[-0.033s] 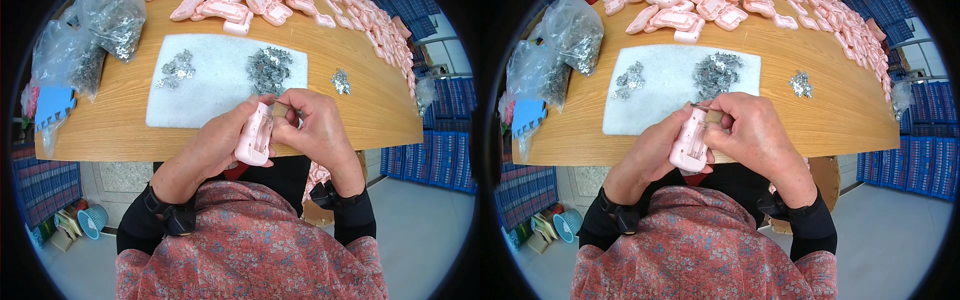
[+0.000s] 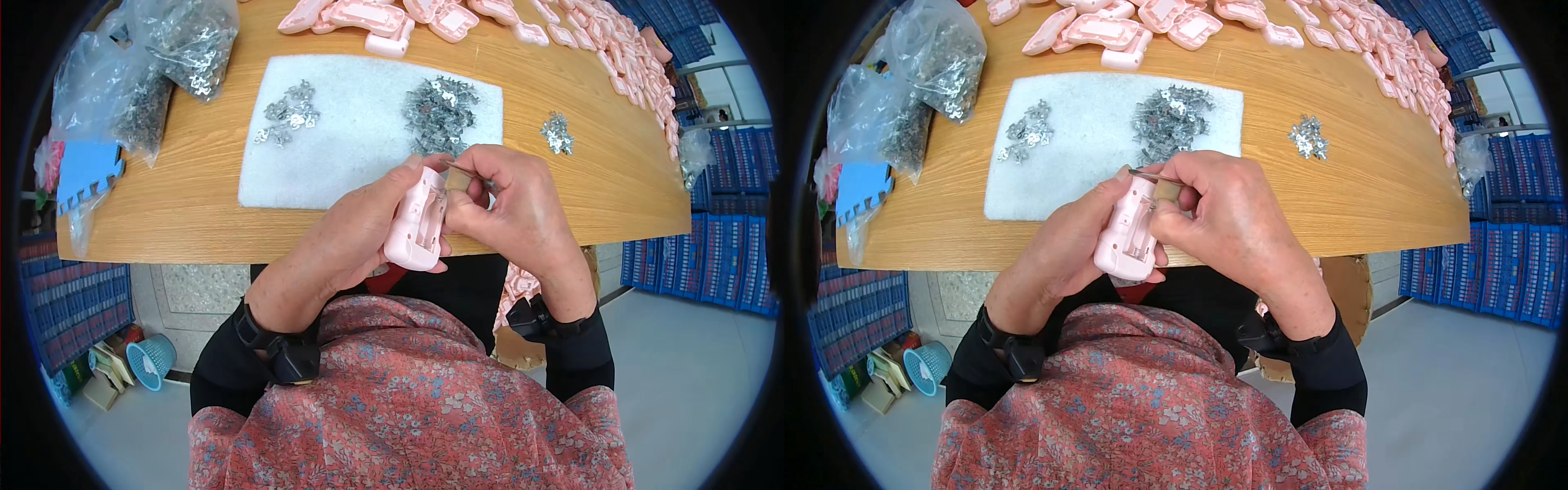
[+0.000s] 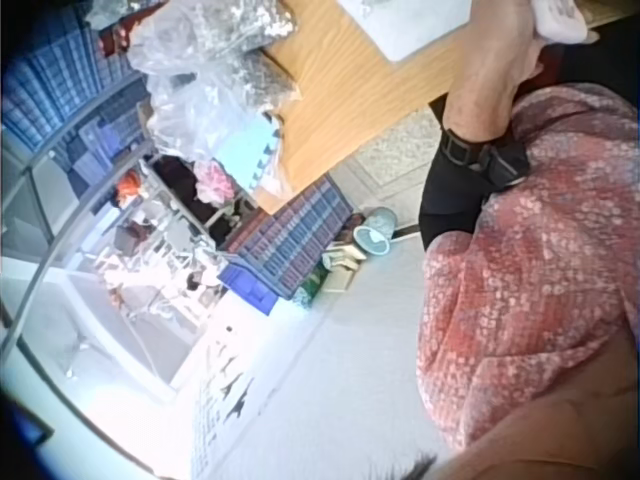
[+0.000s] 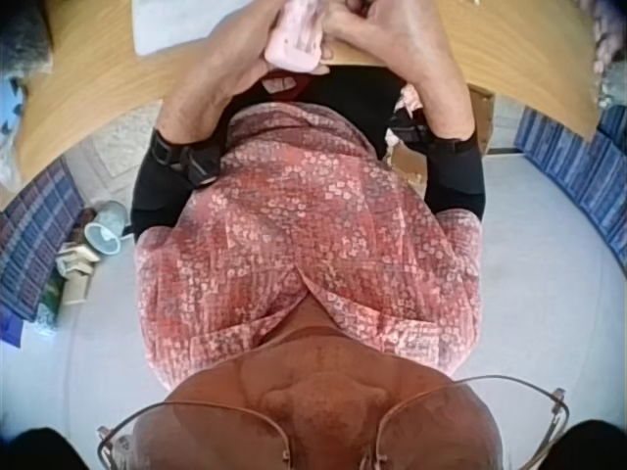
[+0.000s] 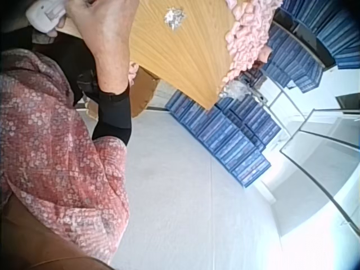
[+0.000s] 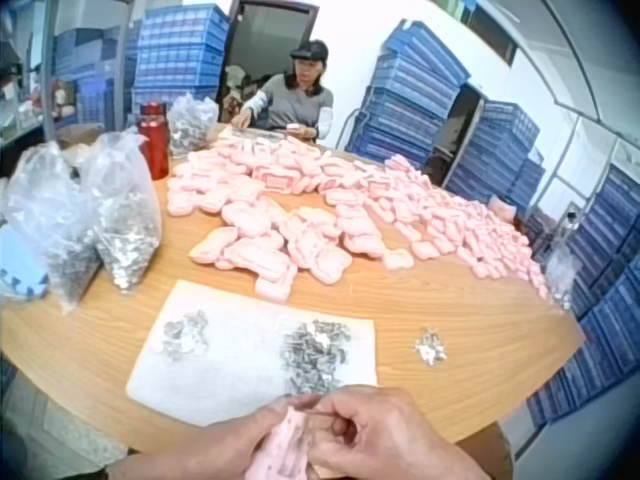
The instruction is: The person sits at a table and assembles small pink plastic components by inserting metal pins into them. They pick up a pink plastic piece, insert a metal pin from a pile on a white mat, and then place the assembled unit on the table. This process is repeated continuously.
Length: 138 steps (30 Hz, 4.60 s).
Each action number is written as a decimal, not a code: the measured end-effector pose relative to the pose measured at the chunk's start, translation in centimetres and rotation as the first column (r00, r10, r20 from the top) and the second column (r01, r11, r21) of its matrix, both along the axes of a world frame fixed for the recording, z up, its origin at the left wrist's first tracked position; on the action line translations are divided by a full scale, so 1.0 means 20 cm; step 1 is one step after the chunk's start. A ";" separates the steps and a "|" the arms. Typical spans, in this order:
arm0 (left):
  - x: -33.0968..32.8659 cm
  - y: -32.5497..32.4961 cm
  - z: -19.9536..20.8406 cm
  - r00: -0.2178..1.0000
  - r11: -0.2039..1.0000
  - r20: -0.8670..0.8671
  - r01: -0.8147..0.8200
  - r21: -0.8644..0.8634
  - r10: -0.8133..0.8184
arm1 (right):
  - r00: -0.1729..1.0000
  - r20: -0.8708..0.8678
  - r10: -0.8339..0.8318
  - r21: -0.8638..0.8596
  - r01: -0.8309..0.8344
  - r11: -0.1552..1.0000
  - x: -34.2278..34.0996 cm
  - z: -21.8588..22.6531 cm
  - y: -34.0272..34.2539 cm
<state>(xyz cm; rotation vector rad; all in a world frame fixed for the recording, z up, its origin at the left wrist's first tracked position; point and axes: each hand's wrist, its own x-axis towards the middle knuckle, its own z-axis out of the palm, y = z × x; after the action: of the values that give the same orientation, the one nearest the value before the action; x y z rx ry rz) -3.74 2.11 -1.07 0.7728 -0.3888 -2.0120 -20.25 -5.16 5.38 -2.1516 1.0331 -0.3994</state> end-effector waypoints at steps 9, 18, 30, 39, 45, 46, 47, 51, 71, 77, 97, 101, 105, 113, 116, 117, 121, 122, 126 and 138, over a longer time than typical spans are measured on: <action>-0.01 0.00 0.02 0.998 0.998 0.030 -0.058 0.021 0.057 | 1.000 -0.026 0.003 0.017 -0.002 1.000 0.00 0.03 0.01; -0.02 0.00 0.02 0.998 0.999 0.044 -0.034 -0.025 0.035 | 0.998 -0.058 0.020 0.009 -0.019 1.000 0.01 0.02 0.01; 0.01 0.01 -0.01 0.999 1.000 -0.049 -0.003 -0.004 0.003 | 0.990 0.129 -0.060 0.193 0.034 0.981 -0.03 -0.02 -0.02; 0.00 0.00 -0.02 0.997 0.996 -0.078 0.005 -0.095 -0.013 | 0.958 0.251 -0.135 0.480 -0.002 0.877 -0.02 -0.09 0.05; 0.00 0.01 -0.01 1.000 0.995 0.000 0.012 -0.100 -0.012 | 0.965 0.221 -0.143 0.531 0.004 0.847 -0.04 -0.09 0.05; 0.00 0.01 -0.01 1.000 0.993 0.007 0.016 -0.115 -0.015 | 0.965 0.218 -0.146 0.543 0.004 0.839 -0.03 -0.08 0.05; 0.00 0.01 -0.01 1.000 0.991 0.015 0.020 -0.130 -0.019 | 0.965 0.214 -0.149 0.556 0.005 0.831 -0.03 -0.08 0.05; -0.01 0.02 -0.01 1.000 0.991 -0.016 0.020 -0.129 -0.023 | 0.943 0.290 -0.165 0.571 -0.032 0.820 -0.04 -0.12 0.05; 0.00 0.01 -0.02 0.995 0.987 0.086 0.059 -0.148 -0.047 | 0.941 0.304 -0.152 0.602 -0.066 0.796 -0.04 -0.14 0.03; -0.01 0.01 -0.03 0.990 0.982 0.137 0.045 -0.185 -0.019 | 0.906 0.348 -0.240 0.671 -0.062 0.739 -0.03 -0.13 0.03; 0.02 -0.01 0.06 0.368 0.722 0.809 0.377 -0.581 0.459 | 0.923 0.338 -0.183 0.556 -0.039 0.830 -0.09 -0.16 0.00; -0.01 -0.02 0.04 0.425 0.791 0.813 0.289 -0.539 0.398 | 0.872 0.390 -0.296 0.644 -0.028 0.765 -0.11 -0.12 0.00; 0.02 -0.02 0.00 0.938 0.967 0.332 -0.012 -0.253 0.099 | 0.852 0.420 -0.313 0.571 0.020 0.821 -0.13 -0.14 0.00; 0.01 -0.04 0.03 0.999 0.994 -0.043 0.027 -0.110 -0.032 | 0.820 0.504 -0.271 0.485 -0.010 0.874 -0.11 -0.19 0.02; 0.02 -0.03 0.00 0.987 0.988 -0.130 0.078 -0.133 -0.095 | 0.879 0.420 -0.224 0.508 -0.023 0.861 -0.12 -0.17 -0.02; 0.02 -0.03 0.00 0.984 0.986 -0.141 0.091 -0.140 -0.111 | 0.897 0.392 -0.207 0.519 -0.029 0.854 -0.13 -0.17 -0.03; 0.02 -0.03 -0.01 0.972 0.982 -0.183 0.121 -0.143 -0.146 | 0.883 0.408 -0.232 0.578 -0.053 0.814 -0.14 -0.14 -0.04; 0.02 -0.03 -0.01 0.970 0.984 -0.196 0.119 -0.131 -0.143 | 0.880 0.409 -0.241 0.592 -0.055 0.804 -0.14 -0.13 -0.04; 0.01 -0.01 -0.02 0.953 0.988 -0.276 0.098 -0.117 -0.127 | 0.878 0.414 -0.239 0.594 -0.061 0.802 -0.15 -0.14 -0.02; -0.01 0.06 -0.05 0.901 0.973 -0.382 0.146 -0.176 -0.204 | 0.854 0.471 -0.221 0.646 -0.163 0.746 -0.17 -0.12 0.05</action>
<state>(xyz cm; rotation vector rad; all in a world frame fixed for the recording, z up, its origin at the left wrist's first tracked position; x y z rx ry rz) -3.85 3.39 -2.02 0.2308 -0.3681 -2.2188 -23.62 -4.10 2.89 -1.2619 0.7317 -0.4999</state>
